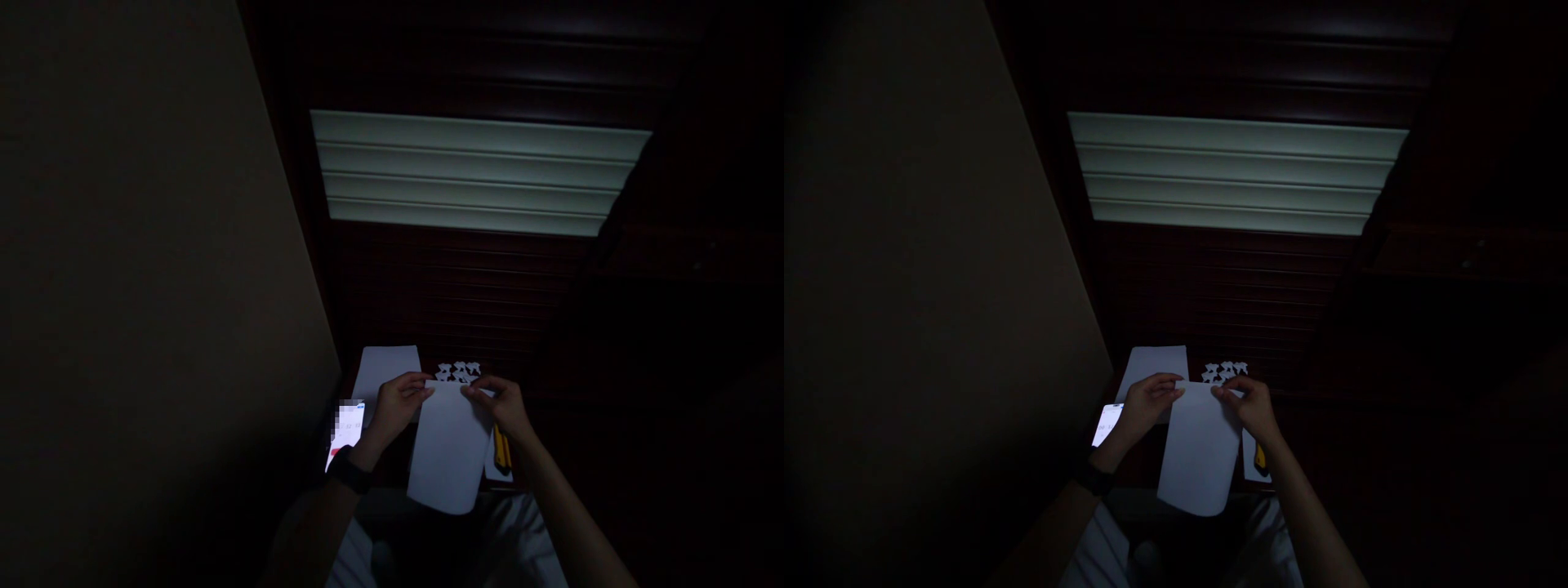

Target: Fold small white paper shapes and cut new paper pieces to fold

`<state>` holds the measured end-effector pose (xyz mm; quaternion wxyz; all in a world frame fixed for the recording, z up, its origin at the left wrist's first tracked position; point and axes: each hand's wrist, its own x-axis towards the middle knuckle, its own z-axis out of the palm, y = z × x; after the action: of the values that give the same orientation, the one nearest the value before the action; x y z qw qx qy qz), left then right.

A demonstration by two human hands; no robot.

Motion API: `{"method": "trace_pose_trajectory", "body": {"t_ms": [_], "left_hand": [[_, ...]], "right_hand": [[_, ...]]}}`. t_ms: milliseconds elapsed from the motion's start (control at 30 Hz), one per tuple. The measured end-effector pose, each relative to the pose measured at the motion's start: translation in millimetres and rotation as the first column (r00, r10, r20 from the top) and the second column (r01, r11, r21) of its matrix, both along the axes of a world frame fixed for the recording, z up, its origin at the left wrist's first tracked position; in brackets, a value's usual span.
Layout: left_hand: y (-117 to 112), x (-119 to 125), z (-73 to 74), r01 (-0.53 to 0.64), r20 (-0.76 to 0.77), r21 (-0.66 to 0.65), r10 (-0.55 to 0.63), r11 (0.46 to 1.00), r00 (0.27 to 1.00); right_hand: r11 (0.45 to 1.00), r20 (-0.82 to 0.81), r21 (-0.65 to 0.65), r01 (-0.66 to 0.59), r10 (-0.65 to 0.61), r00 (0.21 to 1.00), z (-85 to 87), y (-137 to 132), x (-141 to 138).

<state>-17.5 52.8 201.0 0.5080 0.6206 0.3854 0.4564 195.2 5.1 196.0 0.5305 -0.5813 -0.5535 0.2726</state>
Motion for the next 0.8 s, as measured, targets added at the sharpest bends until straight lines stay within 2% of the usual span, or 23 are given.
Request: {"method": "trace_pose_trajectory", "body": {"t_ms": [233, 533, 800], "left_hand": [[0.5, 0.5, 1.0, -0.005, 0.008, -0.003, 0.005, 1.000, 1.000], [0.8, 0.7, 1.8, 0.019, -0.002, 0.021, -0.019, 1.000, 1.000], [4.2, 1.4, -1.4, 0.008, 0.004, 0.035, -0.008, 0.999, 1.000]], "right_hand": [[0.999, 0.011, 0.010, 0.035, -0.035, 0.999, 7.9, -2.8, -2.6], [0.999, -0.001, 0.042, 0.026, -0.026, 1.000, 8.5, 0.8, -0.9], [0.999, -0.047, -0.043, -0.024, 0.021, 0.999, 10.1, 0.8, 0.7]]}}
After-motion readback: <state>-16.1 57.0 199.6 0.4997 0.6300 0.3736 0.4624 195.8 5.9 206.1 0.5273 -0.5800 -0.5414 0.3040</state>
